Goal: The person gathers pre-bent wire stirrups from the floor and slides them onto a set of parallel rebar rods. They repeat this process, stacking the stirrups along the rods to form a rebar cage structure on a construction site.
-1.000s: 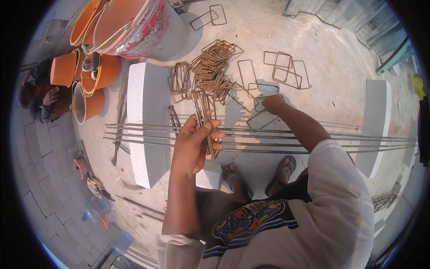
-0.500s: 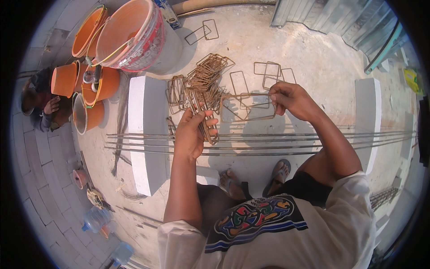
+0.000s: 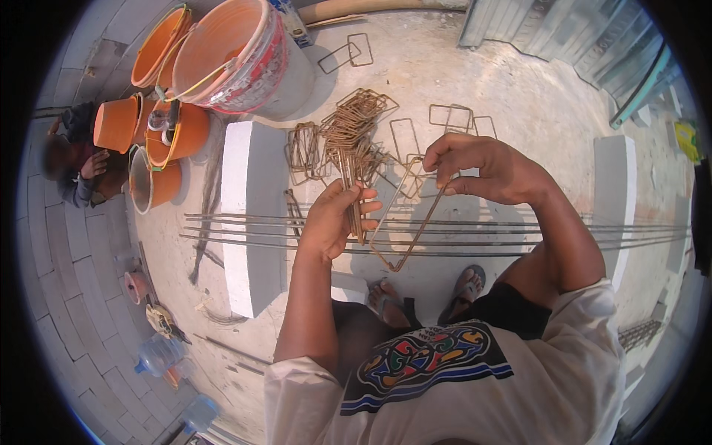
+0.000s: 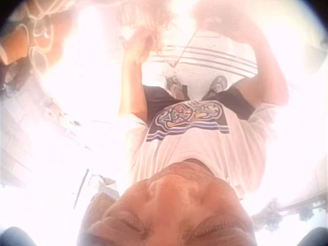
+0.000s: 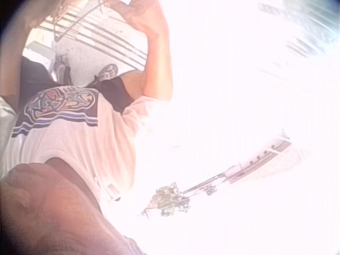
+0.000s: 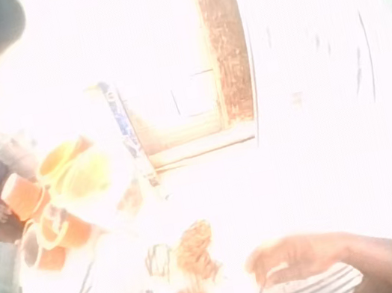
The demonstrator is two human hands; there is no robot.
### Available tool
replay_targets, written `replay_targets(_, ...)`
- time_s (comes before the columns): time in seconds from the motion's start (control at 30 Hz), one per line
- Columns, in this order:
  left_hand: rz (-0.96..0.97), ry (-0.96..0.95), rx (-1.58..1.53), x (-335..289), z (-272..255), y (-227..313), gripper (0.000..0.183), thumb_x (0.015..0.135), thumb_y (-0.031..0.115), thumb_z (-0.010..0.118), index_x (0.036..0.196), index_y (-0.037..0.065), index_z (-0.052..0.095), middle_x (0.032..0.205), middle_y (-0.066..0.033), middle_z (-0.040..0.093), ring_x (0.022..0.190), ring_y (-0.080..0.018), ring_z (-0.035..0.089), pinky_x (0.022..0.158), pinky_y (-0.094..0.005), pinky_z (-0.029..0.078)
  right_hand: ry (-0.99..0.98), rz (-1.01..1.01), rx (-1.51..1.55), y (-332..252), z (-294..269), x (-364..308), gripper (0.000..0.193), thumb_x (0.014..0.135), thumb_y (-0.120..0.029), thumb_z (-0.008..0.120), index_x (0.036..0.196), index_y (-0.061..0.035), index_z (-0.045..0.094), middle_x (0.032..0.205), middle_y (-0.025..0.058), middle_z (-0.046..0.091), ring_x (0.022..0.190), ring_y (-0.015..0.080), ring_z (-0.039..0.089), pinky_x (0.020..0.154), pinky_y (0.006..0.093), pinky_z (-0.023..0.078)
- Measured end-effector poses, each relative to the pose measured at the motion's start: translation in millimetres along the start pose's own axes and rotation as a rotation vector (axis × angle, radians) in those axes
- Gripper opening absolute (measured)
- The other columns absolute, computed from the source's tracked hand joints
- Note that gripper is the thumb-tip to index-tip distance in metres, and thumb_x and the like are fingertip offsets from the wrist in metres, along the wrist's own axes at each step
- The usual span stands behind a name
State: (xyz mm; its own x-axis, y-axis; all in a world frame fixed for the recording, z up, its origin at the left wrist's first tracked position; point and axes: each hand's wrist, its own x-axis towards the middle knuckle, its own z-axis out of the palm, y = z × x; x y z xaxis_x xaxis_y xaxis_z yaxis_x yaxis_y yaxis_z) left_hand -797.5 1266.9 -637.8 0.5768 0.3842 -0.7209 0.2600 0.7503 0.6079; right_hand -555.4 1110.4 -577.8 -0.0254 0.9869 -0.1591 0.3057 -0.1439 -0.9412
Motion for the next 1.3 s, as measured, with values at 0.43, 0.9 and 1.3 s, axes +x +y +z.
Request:
replay_targets(0.43,0.003,-0.024,0.045,2,5,-6,0.033,0.095,0.013,0.06,0.126,0.004,0.05,0.098,-0.0089,0.061,0.077,-0.0164,0.066,0.058,-0.0273,0.057,-0.004,0.508,-0.722,274,60,15,0.029,0.082,-0.017,0.065,0.109,-0.006,0.063,0.114,0.0159,0.06,0.107,0.0332,0.061,0.087,0.0434,0.051)
replay_targets(0.9,0.021,-0.021,-0.073,-13,0,-13,0.025,0.097,0.009,0.055,0.121,0.008,0.051,0.096,-0.0096,0.064,0.085,-0.0229,0.068,0.066,-0.0376,0.06,-0.026,0.498,-0.977,355,112,10,0.021,0.09,-0.015,0.05,0.098,-0.01,0.069,0.106,0.0133,0.06,0.097,0.0288,0.065,0.08,0.0429,0.054)
replay_targets(1.3,0.016,-0.019,-0.002,-18,14,-5,0.037,0.097,0.001,0.048,0.132,0.008,0.039,0.109,-0.014,0.059,0.096,-0.0249,0.065,0.074,-0.0379,0.059,-0.039,0.461,-0.935,310,85,5,0.017,0.089,-0.013,0.051,0.099,-0.0068,0.064,0.104,0.0169,0.06,0.094,0.0327,0.065,0.078,0.044,0.054)
